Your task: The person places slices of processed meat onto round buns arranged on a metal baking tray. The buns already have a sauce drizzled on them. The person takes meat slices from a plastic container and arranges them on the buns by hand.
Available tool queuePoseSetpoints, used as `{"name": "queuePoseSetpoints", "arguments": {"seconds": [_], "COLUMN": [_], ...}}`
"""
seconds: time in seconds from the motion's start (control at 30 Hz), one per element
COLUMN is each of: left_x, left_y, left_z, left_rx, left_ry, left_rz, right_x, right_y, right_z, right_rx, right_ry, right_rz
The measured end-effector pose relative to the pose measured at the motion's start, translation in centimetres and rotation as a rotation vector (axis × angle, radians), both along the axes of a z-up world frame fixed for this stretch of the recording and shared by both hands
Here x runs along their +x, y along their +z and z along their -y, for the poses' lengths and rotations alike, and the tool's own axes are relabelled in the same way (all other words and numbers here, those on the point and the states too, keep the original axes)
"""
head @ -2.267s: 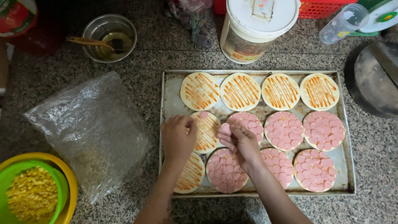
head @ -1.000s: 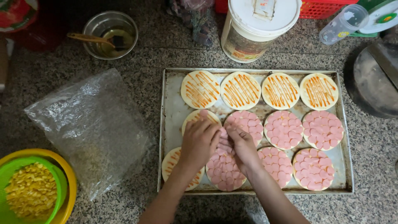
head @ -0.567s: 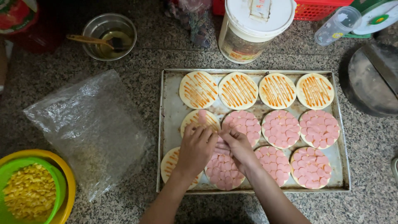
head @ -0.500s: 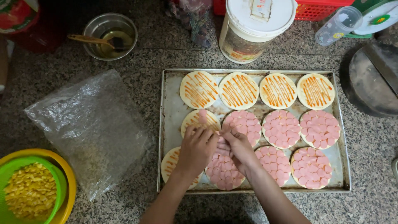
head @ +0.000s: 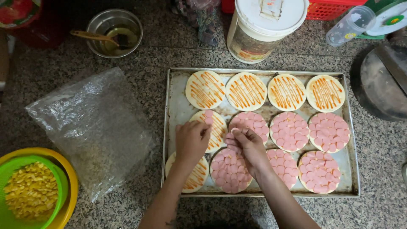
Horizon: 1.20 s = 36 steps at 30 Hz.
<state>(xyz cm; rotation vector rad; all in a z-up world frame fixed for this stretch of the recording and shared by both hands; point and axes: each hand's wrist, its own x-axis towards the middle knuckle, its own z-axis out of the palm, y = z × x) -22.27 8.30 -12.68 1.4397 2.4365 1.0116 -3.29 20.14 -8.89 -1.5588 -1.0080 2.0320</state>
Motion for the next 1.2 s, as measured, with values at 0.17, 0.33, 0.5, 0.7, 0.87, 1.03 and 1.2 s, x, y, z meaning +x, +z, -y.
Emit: {"name": "queuePoseSetpoints", "arguments": {"seconds": [0.17, 0.33, 0.5, 0.7, 0.87, 1.03, 1.2], "left_x": [0.2, 0.3, 0.6, 0.7, 1.5, 2.8, 2.6], "left_y": [-0.3, -2.0, -1.0, -1.5, 5.3, 5.0, 5.6], "left_z": [-0.4, -0.4, -0.4, -0.4, 0.0, 1.3, 2.3], "left_rx": [-0.084, -0.071, -0.088, -0.005, 0.113, 0.171, 0.187], "left_ry": [0.051, 0.065, 0.075, 0.118, 0.063, -0.042, -0.040], "left_rz": [-0.138, -0.207, -0.212, -0.279, 0.055, 0.381, 0.351], "right_x": [0.3, 0.5, 0.5, 0.0, -0.4, -0.5, -0.5], "right_y": [0.0, -0.4, -0.2, 1.3, 2.0, -1.5, 0.0], "right_z": [-0.1, 0.0, 0.1, 0.8, 2.2, 3.6, 4.5], "right_rx": [0.001, -0.002, -0.002, -0.012, -0.048, -0.062, -0.102], "right_ry": [0.008, 0.011, 0.016, 0.019, 0.022, 0.041, 0.117], "right_rz": [0.006, -0.005, -0.008, -0.040, -0.112, -0.187, -0.163]}}
